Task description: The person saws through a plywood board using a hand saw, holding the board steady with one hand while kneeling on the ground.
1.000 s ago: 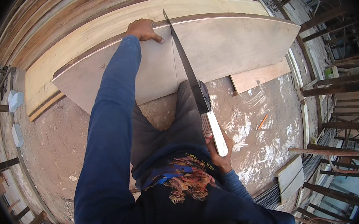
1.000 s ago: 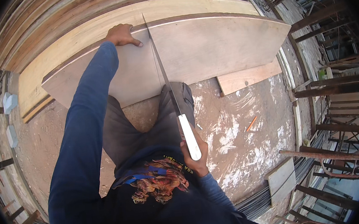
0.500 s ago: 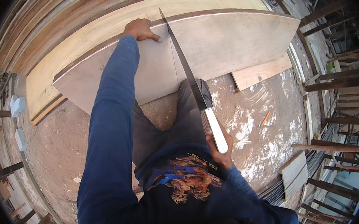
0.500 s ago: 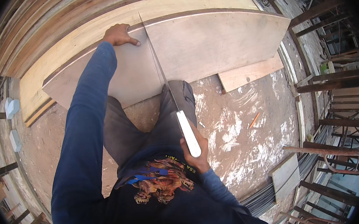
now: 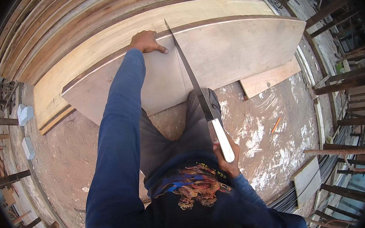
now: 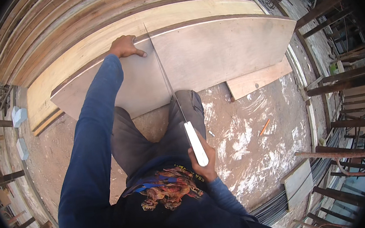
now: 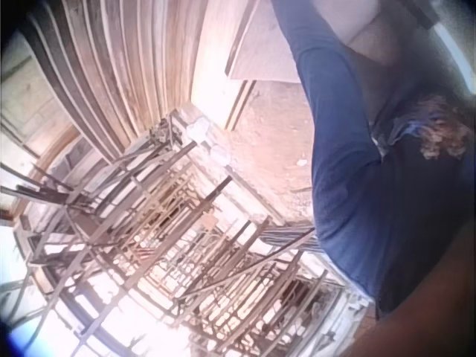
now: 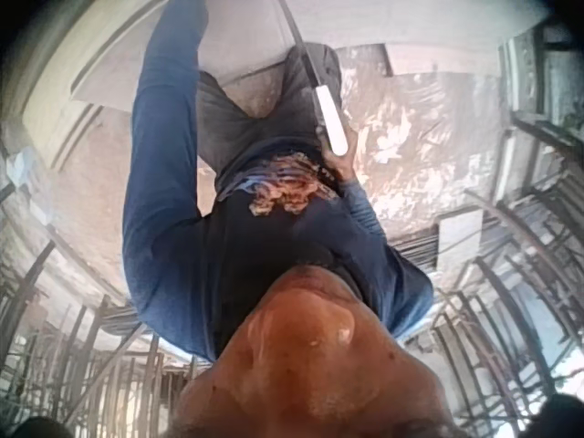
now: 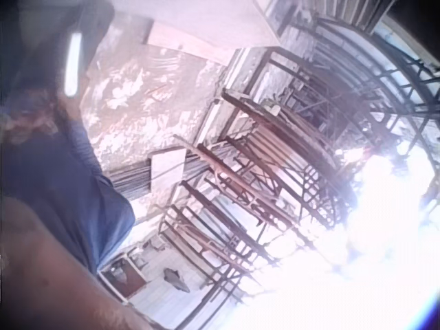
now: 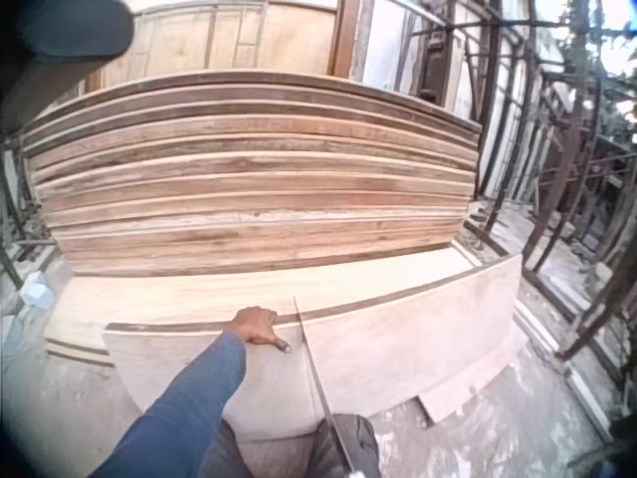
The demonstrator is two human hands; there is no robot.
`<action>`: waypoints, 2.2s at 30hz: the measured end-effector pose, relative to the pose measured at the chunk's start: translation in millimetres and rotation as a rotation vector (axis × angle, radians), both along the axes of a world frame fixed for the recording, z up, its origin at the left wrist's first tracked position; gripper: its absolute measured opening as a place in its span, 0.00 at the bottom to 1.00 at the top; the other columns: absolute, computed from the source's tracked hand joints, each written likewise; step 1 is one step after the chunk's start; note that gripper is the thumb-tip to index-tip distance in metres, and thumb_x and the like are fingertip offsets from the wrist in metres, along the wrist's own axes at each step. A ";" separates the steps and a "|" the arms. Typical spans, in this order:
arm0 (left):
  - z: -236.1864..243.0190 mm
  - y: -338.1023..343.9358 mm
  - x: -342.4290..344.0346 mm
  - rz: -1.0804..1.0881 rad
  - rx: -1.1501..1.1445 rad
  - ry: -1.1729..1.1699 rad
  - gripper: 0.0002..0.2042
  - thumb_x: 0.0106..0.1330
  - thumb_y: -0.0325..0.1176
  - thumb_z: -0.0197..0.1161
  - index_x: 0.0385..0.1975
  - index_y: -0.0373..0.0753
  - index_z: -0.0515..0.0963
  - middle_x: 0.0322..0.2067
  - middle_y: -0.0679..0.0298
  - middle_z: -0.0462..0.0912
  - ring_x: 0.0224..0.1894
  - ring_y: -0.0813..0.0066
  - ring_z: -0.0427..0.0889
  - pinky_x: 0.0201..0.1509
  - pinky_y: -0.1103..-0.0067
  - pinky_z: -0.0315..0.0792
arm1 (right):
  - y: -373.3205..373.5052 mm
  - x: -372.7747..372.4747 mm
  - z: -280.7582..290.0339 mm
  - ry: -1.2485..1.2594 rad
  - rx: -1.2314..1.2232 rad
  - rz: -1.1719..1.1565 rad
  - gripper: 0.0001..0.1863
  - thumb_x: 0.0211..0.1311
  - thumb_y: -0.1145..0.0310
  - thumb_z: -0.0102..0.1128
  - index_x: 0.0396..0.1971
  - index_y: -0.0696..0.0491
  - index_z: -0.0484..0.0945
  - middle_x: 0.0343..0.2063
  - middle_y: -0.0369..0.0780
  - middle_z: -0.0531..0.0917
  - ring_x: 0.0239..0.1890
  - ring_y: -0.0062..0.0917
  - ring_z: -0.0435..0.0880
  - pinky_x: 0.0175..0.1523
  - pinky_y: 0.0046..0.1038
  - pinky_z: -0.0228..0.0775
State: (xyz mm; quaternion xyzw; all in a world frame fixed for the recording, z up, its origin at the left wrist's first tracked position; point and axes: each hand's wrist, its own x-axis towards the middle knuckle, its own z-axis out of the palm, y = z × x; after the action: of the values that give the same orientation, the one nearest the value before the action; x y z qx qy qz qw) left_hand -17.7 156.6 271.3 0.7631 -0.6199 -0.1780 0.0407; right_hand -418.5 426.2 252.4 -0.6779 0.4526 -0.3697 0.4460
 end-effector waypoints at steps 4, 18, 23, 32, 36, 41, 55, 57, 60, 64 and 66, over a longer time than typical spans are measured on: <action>6.5 3.0 -20.1 -0.048 -0.010 -0.036 0.54 0.32 0.65 0.77 0.63 0.35 0.74 0.56 0.47 0.80 0.60 0.51 0.79 0.64 0.66 0.72 | -85.7 59.1 -22.0 -0.176 -0.104 0.003 0.28 0.59 0.79 0.58 0.62 0.66 0.71 0.51 0.50 0.84 0.54 0.29 0.82 0.59 0.28 0.72; 10.5 8.0 -14.1 -0.040 0.021 -0.058 0.54 0.33 0.67 0.76 0.62 0.35 0.74 0.55 0.48 0.81 0.58 0.51 0.80 0.62 0.65 0.74 | -18.6 10.3 -14.2 -0.063 -0.081 0.024 0.28 0.61 0.74 0.58 0.63 0.66 0.70 0.53 0.51 0.83 0.58 0.32 0.82 0.62 0.31 0.70; 14.8 0.8 -48.8 -0.078 -0.009 -0.057 0.54 0.33 0.67 0.76 0.61 0.35 0.75 0.53 0.49 0.83 0.57 0.52 0.81 0.61 0.66 0.74 | -193.6 128.6 0.9 -0.161 -0.170 -0.084 0.30 0.52 0.80 0.57 0.60 0.57 0.75 0.38 0.50 0.86 0.39 0.25 0.84 0.48 0.27 0.74; 10.2 11.3 -17.1 -0.024 -0.015 -0.014 0.53 0.33 0.65 0.77 0.61 0.34 0.75 0.52 0.48 0.83 0.56 0.52 0.81 0.61 0.66 0.74 | 7.8 -8.2 13.0 -0.078 0.124 -0.023 0.29 0.58 0.78 0.58 0.63 0.64 0.71 0.55 0.51 0.82 0.59 0.33 0.81 0.64 0.31 0.69; 10.5 13.3 -40.9 -0.070 -0.110 -0.070 0.44 0.35 0.62 0.78 0.51 0.36 0.81 0.47 0.51 0.86 0.52 0.54 0.84 0.58 0.65 0.76 | -136.6 82.0 -0.7 -0.176 -0.224 -0.091 0.15 0.56 0.76 0.61 0.44 0.63 0.80 0.20 0.32 0.77 0.20 0.13 0.72 0.26 0.21 0.65; -2.6 14.5 -22.6 -0.068 -0.130 -0.020 0.44 0.34 0.62 0.79 0.50 0.37 0.82 0.47 0.51 0.86 0.53 0.54 0.83 0.59 0.66 0.75 | -142.2 102.8 11.1 -0.110 -0.057 -0.057 0.26 0.54 0.74 0.64 0.56 0.61 0.77 0.32 0.40 0.84 0.35 0.19 0.79 0.44 0.24 0.73; 16.5 7.1 -41.3 -0.064 -0.068 -0.016 0.44 0.32 0.61 0.79 0.51 0.36 0.82 0.49 0.50 0.85 0.54 0.53 0.82 0.61 0.66 0.74 | -170.7 115.8 4.5 -0.138 -0.111 -0.100 0.21 0.55 0.76 0.62 0.51 0.65 0.78 0.25 0.35 0.81 0.27 0.16 0.76 0.33 0.24 0.71; -0.2 9.3 -20.9 -0.036 -0.066 -0.008 0.45 0.31 0.62 0.79 0.50 0.36 0.82 0.48 0.50 0.86 0.54 0.54 0.83 0.60 0.66 0.74 | -124.1 91.2 -13.0 -0.130 -0.041 -0.073 0.24 0.55 0.77 0.62 0.55 0.64 0.77 0.27 0.36 0.81 0.28 0.16 0.76 0.34 0.24 0.72; -0.7 5.3 -10.0 -0.049 -0.003 -0.022 0.50 0.34 0.64 0.77 0.58 0.36 0.78 0.53 0.50 0.83 0.57 0.53 0.81 0.60 0.65 0.74 | -12.8 1.0 -29.4 0.000 -0.117 -0.022 0.30 0.56 0.77 0.59 0.62 0.64 0.71 0.41 0.44 0.86 0.43 0.24 0.85 0.52 0.26 0.75; 5.2 5.1 -15.9 -0.026 0.015 0.000 0.50 0.33 0.64 0.77 0.57 0.35 0.78 0.53 0.50 0.83 0.57 0.53 0.81 0.60 0.65 0.74 | 36.5 -31.2 4.3 0.003 0.060 -0.015 0.30 0.58 0.74 0.58 0.63 0.66 0.69 0.50 0.50 0.84 0.55 0.29 0.83 0.61 0.29 0.70; 15.6 4.2 -12.5 -0.034 -0.012 -0.044 0.48 0.33 0.64 0.78 0.54 0.35 0.79 0.50 0.50 0.84 0.55 0.53 0.82 0.59 0.65 0.74 | -30.5 15.1 -17.7 -0.110 -0.056 0.000 0.28 0.58 0.76 0.58 0.61 0.66 0.72 0.48 0.48 0.85 0.50 0.27 0.84 0.58 0.27 0.72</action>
State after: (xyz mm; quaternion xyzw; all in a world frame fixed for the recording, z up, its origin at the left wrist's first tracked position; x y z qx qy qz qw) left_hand -30.2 160.9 287.0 0.7559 -0.6347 -0.1581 0.0286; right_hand -403.3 395.7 234.6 -0.6689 0.4167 -0.4189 0.4510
